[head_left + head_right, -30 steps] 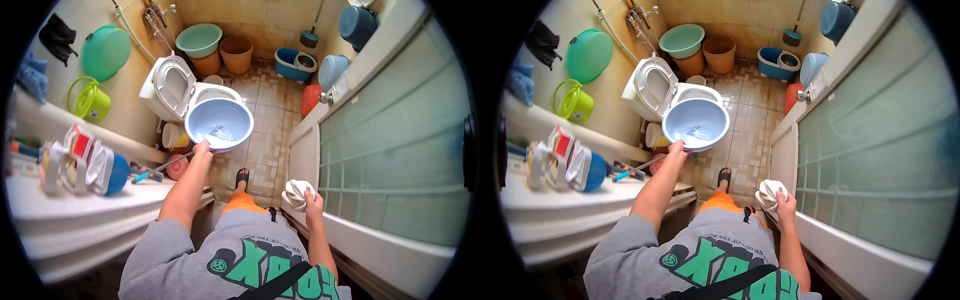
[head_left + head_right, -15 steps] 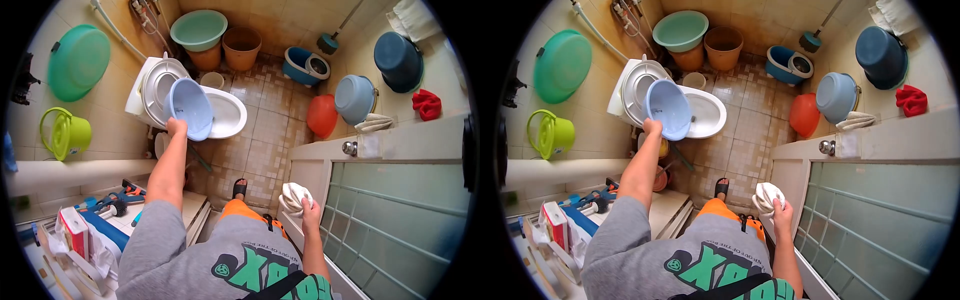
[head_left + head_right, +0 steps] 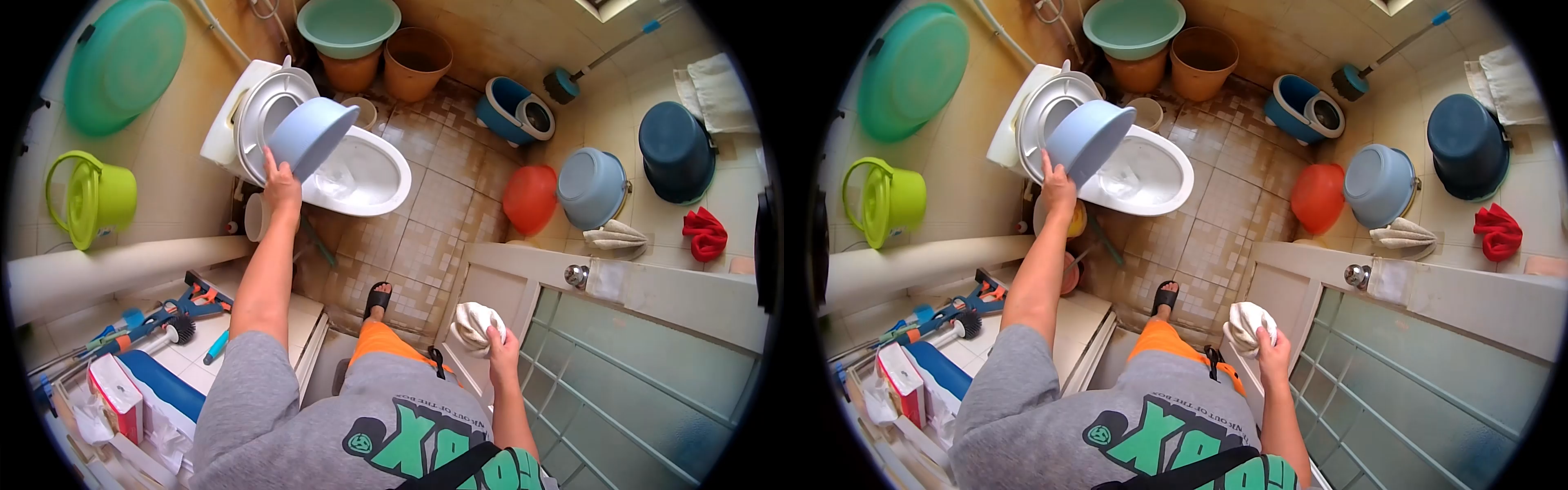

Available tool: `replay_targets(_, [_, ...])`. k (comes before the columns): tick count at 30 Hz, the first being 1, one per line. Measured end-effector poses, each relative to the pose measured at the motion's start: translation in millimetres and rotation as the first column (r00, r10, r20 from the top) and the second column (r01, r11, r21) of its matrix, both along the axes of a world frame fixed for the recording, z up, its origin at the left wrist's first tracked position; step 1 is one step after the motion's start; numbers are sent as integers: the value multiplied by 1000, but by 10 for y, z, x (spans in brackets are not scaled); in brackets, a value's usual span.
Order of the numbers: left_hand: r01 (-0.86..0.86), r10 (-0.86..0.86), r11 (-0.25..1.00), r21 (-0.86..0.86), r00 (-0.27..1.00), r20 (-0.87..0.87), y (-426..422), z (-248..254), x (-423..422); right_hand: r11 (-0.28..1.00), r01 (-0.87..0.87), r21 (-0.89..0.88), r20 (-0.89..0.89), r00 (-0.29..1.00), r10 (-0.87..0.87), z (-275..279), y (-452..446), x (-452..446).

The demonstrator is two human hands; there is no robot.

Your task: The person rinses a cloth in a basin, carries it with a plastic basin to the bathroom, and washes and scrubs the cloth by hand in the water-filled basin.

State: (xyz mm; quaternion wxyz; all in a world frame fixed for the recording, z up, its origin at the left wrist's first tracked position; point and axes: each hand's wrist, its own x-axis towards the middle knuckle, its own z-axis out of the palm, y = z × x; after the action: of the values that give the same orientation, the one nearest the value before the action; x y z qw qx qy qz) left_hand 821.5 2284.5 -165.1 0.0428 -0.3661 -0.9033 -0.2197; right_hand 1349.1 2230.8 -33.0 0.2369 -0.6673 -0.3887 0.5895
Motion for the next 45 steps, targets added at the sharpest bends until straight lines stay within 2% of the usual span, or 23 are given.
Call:
replay_targets(4, [198,-194,980,-5,954,-228,-91,115,78,999,-30,17,-28,999,31,-34,75,-6])
replay_targets(9, [441,-384,897,20,800,-461,-119,505,204,997,-39,63,-74,996,44,10,34,92])
replay_targets(12, [473,-372,878,74,772,-515,-113,753,273,995,-26,93,-112,993,37,41,-67,195])
replay_targets(15, [216,-146,958,188,933,-328,-153,894,445,992,-24,126,-160,986,44,92,-199,302])
replay_targets(16, [113,-35,946,305,968,-250,-202,937,548,989,-22,146,-161,986,46,99,-231,353])
replay_targets(17, [-83,119,920,383,990,-71,-227,809,628,986,-18,166,-164,985,46,96,-251,404])
replay_targets(18, [-225,256,899,375,966,-36,-257,927,774,982,-14,188,-170,984,47,109,-267,455])
replay_targets(19, [-495,239,843,211,696,677,-361,1037,954,970,33,240,-215,976,20,138,-278,510])
replay_targets(20, [-686,169,683,251,483,859,-441,920,1170,954,80,288,-259,966,-2,192,-245,547])
replay_targets(21, [-769,4,603,212,269,963,-591,903,1410,936,125,330,-302,953,-21,270,-213,595])
replay_targets(23, [-760,-197,625,180,69,978,-991,547,1871,872,209,443,-414,910,-8,526,-132,671])
replay_targets(24, [-759,-253,631,162,-4,967,-1243,553,2201,845,260,467,-496,868,7,691,-100,690])
replay_targets(25, [-736,-253,664,131,-56,966,-1540,591,2523,820,315,478,-570,821,17,870,-119,721])
replay_targets(27, [-676,-169,726,126,2,986,-2145,939,3213,830,360,427,-677,735,30,1265,-249,764])
replay_targets(28, [-632,-184,762,141,-3,983,-2440,806,3396,846,339,411,-714,696,68,1471,-361,775])
replay_targets(29, [-599,-214,782,172,0,977,-2730,966,3643,862,312,400,-746,657,109,1641,-484,771])
replay_targets(31, [-535,-39,843,48,28,999,-3234,1165,3977,893,189,409,-719,669,188,1824,-756,794])
replay_targets(35, [-475,-106,876,82,-24,994,-4254,1254,4383,887,-178,426,-609,669,426,2019,-1437,773])
replay_targets(37, [-486,-24,873,37,34,999,-4716,1327,4497,812,-420,404,-508,635,581,1912,-1725,761])
replay_targets(38, [-439,2,899,-3,-1,1000,-4945,1534,4491,772,-496,399,-465,616,636,1847,-1905,727])
replay_targets(39, [-459,-8,888,7,0,1000,-5190,1500,4494,720,-570,395,-401,598,693,1813,-2082,678])
replay_targets(42, [-480,-9,877,3,-11,1000,-5934,1473,4519,623,-710,327,-356,518,777,1698,-2613,579])
replay_targets(45, [-483,-12,875,32,44,999,-6766,1226,4493,509,-824,249,-350,413,841,1618,-3274,381])
